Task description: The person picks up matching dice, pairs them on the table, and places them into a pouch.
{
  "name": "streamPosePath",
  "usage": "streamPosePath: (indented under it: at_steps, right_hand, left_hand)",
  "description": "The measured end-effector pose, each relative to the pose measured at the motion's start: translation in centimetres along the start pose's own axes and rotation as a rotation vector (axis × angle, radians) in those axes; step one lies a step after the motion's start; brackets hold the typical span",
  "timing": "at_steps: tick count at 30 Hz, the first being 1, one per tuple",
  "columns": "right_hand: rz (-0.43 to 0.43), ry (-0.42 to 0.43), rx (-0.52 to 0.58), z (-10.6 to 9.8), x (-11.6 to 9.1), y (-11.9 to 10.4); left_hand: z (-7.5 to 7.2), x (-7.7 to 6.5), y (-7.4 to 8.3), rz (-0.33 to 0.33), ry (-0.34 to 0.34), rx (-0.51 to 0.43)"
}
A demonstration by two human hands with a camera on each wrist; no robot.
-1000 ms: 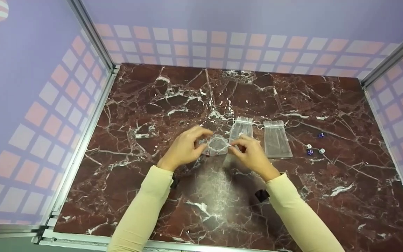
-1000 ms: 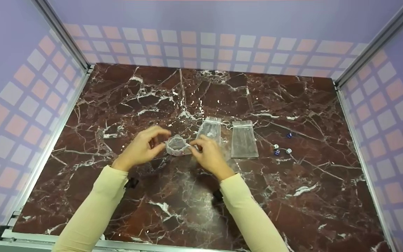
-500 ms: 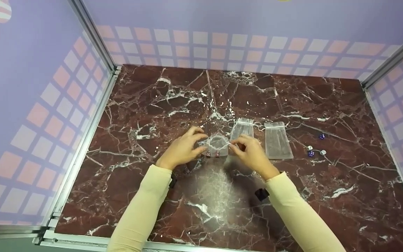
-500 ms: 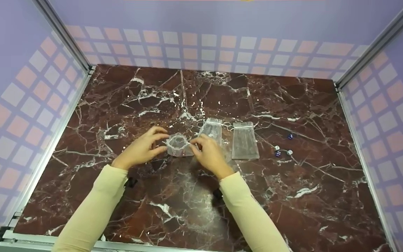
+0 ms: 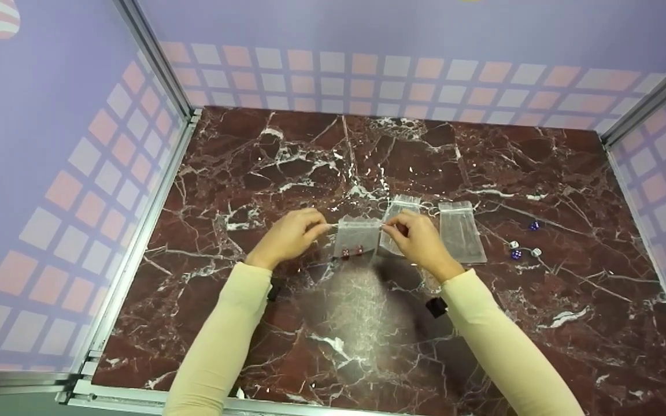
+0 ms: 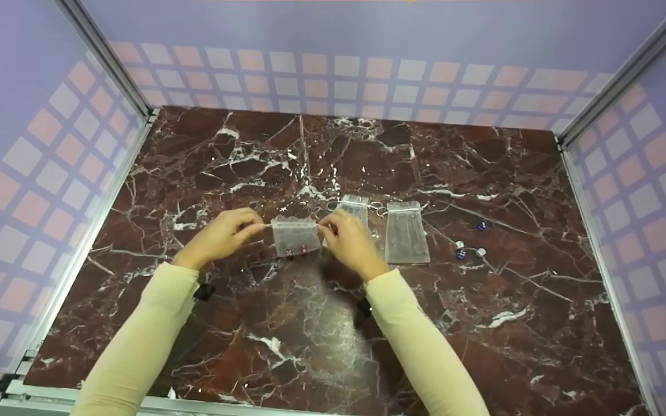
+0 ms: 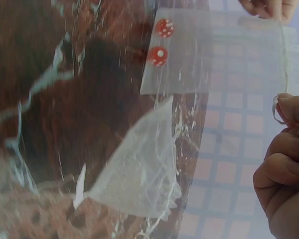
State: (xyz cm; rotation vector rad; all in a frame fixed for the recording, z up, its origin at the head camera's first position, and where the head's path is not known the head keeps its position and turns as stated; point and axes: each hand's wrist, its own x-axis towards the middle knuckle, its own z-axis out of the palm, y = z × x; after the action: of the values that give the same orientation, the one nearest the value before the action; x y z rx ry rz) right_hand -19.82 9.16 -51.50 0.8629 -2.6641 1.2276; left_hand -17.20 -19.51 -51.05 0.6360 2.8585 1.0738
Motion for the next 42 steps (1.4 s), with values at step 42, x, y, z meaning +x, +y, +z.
streamPosePath:
  at_steps: [42]
  right_hand:
    - [0.071, 0.037, -0.203, 0.7, 3.0, 1.8]
  left_hand:
    - [-3.0, 2.2, -4.0, -0.306, 0.352, 0.223]
